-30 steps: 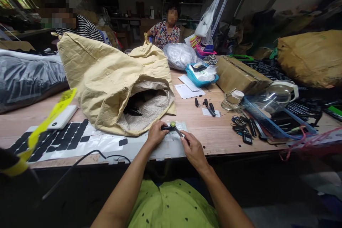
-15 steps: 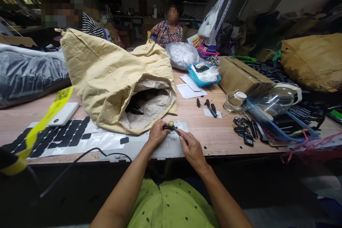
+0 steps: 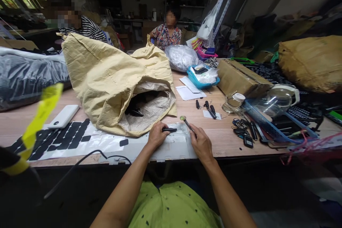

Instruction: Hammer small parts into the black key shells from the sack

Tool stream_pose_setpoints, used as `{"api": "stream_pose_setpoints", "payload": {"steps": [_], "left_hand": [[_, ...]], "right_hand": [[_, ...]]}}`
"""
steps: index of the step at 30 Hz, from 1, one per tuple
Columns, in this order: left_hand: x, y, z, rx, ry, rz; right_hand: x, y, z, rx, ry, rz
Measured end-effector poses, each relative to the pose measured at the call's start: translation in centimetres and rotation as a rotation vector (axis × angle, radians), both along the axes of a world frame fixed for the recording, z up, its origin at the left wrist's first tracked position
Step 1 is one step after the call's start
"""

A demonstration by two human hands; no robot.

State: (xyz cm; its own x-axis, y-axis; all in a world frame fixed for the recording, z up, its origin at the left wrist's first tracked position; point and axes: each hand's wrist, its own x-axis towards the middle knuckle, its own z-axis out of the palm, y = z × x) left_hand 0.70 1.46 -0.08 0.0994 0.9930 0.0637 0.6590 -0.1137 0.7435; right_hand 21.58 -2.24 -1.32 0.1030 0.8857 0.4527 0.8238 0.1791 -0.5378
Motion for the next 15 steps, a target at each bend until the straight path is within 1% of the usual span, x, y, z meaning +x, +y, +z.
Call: {"api": "stream_pose_setpoints", "payload": {"steps": [2,4,7,10,12,13,15], "left_hand": [[0.1,-0.2,0.0,0.014,0.012,0.017],[0.2,-0.3,0.1,0.025,0.025,0.022],[0.3,-0.2,0.3,0.032,0.048,0.004],[0.2,-0.5,0.7,0.044,0.069,-0.013],[0.1,-1.7,0.8,0.064,0.039,-0.034],[0.0,-2.7,0.7,0.076,0.007,-0.066],[-0.2,-5.5,0.1,0.109,-0.063,-0.203]], "right_hand": [[1.0,0.6,-0.4,-0.001,-0.135,-0.095],[1.6,1.0,-0.9,0.012,-0.259,-0.153],[1.9,1.0,-1.5,0.027,-0.374,-0.185],[1.7,0.9,-1.4,0.021,-0.419,-0.185],[1.5,0.9,-1.3,0.023,-0.441,-0.185],[1.4,0.8,-1.2,0.028,-0.451,-0.187],[1.4,0.8,-1.1,0.038,-0.468,-0.19]]}}
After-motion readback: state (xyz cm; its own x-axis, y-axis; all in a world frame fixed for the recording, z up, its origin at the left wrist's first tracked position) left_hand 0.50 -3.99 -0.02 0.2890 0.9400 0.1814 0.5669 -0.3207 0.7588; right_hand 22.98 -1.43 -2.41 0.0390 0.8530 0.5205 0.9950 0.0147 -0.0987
